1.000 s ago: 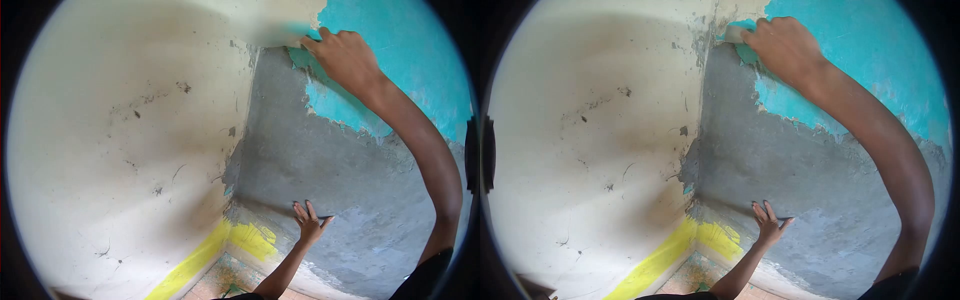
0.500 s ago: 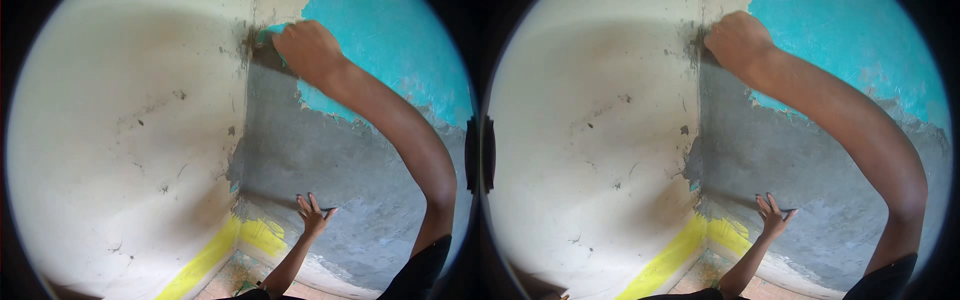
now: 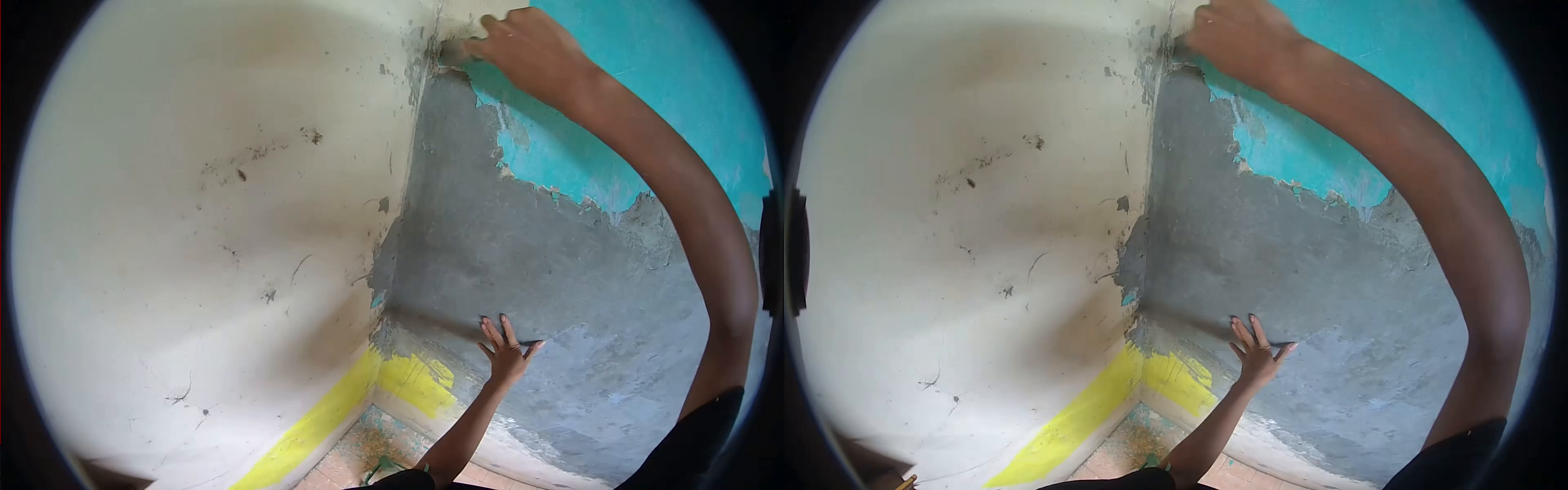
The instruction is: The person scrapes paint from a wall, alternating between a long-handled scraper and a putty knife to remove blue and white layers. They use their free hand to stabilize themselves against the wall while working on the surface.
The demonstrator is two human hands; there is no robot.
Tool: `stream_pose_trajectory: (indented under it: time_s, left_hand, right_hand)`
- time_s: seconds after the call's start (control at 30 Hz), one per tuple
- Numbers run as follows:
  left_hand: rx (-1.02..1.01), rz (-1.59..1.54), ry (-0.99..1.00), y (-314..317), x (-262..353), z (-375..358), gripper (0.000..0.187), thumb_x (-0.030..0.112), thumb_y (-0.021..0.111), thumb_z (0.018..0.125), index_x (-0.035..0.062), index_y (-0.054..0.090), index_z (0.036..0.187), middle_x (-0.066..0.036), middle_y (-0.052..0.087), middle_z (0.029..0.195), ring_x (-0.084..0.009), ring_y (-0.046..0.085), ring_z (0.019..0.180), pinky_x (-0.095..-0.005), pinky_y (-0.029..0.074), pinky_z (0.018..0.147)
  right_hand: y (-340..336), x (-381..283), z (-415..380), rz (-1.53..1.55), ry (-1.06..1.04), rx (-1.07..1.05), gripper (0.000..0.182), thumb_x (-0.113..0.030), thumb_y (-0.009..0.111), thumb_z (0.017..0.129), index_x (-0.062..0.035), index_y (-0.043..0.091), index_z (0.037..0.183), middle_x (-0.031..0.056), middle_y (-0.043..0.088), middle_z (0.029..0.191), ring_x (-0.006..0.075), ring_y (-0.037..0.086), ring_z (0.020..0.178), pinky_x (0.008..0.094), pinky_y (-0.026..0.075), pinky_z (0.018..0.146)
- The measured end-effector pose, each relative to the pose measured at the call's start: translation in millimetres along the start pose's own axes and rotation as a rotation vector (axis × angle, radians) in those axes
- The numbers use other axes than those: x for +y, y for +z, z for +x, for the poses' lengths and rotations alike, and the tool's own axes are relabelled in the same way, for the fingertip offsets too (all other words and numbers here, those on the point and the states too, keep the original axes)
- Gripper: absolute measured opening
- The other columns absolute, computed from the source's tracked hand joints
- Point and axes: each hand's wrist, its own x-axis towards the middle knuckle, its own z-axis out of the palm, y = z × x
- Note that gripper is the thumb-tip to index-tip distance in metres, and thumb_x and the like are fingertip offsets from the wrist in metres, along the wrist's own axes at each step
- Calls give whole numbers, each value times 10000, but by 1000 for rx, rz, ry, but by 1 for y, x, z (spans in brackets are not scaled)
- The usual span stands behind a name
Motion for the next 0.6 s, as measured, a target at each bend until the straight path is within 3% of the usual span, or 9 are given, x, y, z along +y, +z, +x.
stream_pose_trajectory:
  time_s: [0.1,0.17,0.23,0.3,0.37,0.5,0.6]
  left_hand:
    - [-69,58,-32,-4,1,1,1230,771,516,791,83,-227,1489,-334,-274,1493,-498,-207,1410,-749,53,1042]
    - [-37,49,-8,2,-7,-7,1209,784,494,791,81,-183,1504,-337,-247,1503,-501,-181,1416,-758,60,1033]
    - [27,19,31,0,-1,7,1191,798,472,791,80,-138,1520,-340,-220,1512,-504,-154,1422,-767,67,1024]
    - [-86,86,-48,-2,0,2,1230,780,506,788,88,-230,1490,-335,-262,1498,-487,-205,1415,-744,41,1048]
    - [-65,79,-31,-3,-1,0,1226,782,503,788,85,-219,1493,-340,-259,1497,-489,-203,1415,-745,38,1047]
    - [-66,92,-31,-1,-2,1,1222,787,497,787,69,-187,1501,-349,-247,1496,-494,-193,1416,-749,38,1042]
    - [-36,71,-18,2,-3,0,1222,790,493,788,59,-174,1504,-350,-234,1500,-491,-186,1420,-751,41,1038]
  right_hand:
    - [5,-11,9,-80,-34,-56,301,-22,603,811,-150,666,1077,88,638,917,235,654,792,365,498,702]
    - [0,-9,-2,-90,-7,-114,343,-24,609,809,-151,662,1123,79,630,908,230,655,779,366,501,700]
    - [-3,-6,-2,-104,-14,-91,345,-30,609,813,-149,661,1133,80,631,911,231,656,763,367,503,690]
    - [2,-10,0,-92,-29,-83,348,-36,609,817,-147,660,1143,81,632,914,232,658,747,368,505,681]
    - [14,-13,2,-110,-103,34,358,-45,604,826,-166,657,1159,86,633,919,239,656,723,368,505,676]
    - [5,-2,-3,-50,-73,8,398,-44,604,826,-169,628,1204,86,631,933,236,659,749,372,505,683]
    - [-3,-1,2,-62,-11,-151,401,-54,591,836,-173,616,1219,87,632,951,233,659,778,375,503,703]
